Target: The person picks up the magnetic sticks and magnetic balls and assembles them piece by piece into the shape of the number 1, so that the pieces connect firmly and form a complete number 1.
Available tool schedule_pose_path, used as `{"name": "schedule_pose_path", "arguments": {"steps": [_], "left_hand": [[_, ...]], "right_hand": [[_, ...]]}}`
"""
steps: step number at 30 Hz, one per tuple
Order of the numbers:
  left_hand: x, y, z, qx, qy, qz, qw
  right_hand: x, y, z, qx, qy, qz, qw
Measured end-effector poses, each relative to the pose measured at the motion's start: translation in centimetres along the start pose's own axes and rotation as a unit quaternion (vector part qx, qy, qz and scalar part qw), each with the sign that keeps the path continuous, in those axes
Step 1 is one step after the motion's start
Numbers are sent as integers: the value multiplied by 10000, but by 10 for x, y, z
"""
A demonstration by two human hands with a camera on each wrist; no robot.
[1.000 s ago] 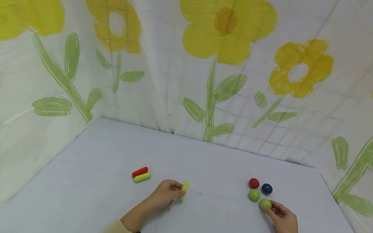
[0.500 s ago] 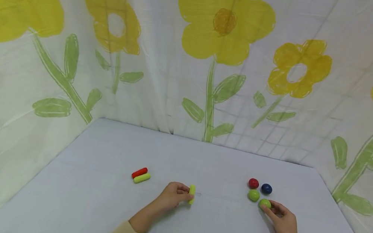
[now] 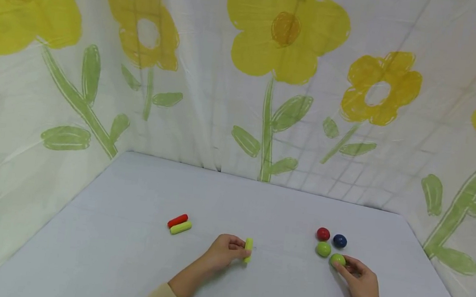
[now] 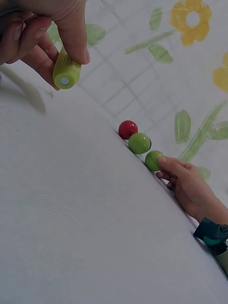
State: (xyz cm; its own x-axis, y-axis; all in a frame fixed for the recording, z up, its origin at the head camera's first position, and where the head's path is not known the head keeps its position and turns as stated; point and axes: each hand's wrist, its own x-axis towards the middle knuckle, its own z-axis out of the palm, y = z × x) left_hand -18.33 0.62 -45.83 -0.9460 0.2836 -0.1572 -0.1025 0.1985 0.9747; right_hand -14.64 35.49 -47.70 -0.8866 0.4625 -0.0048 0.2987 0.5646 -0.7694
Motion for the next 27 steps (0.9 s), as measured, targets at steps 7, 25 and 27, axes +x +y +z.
{"name": "schedule_pose_path", "arguments": {"steps": [7, 25, 27], "left_hand": [[0, 0, 6, -45, 4, 94, 9999], [1, -5, 11, 13, -161, 79, 9998], [1, -6, 11, 75, -178, 118, 9997]], "right_hand": [[0, -3, 0, 3, 16, 65, 10000], [-1, -2, -3, 20, -26, -80, 10000], [-1, -1, -3, 28, -10, -94, 10000]]}}
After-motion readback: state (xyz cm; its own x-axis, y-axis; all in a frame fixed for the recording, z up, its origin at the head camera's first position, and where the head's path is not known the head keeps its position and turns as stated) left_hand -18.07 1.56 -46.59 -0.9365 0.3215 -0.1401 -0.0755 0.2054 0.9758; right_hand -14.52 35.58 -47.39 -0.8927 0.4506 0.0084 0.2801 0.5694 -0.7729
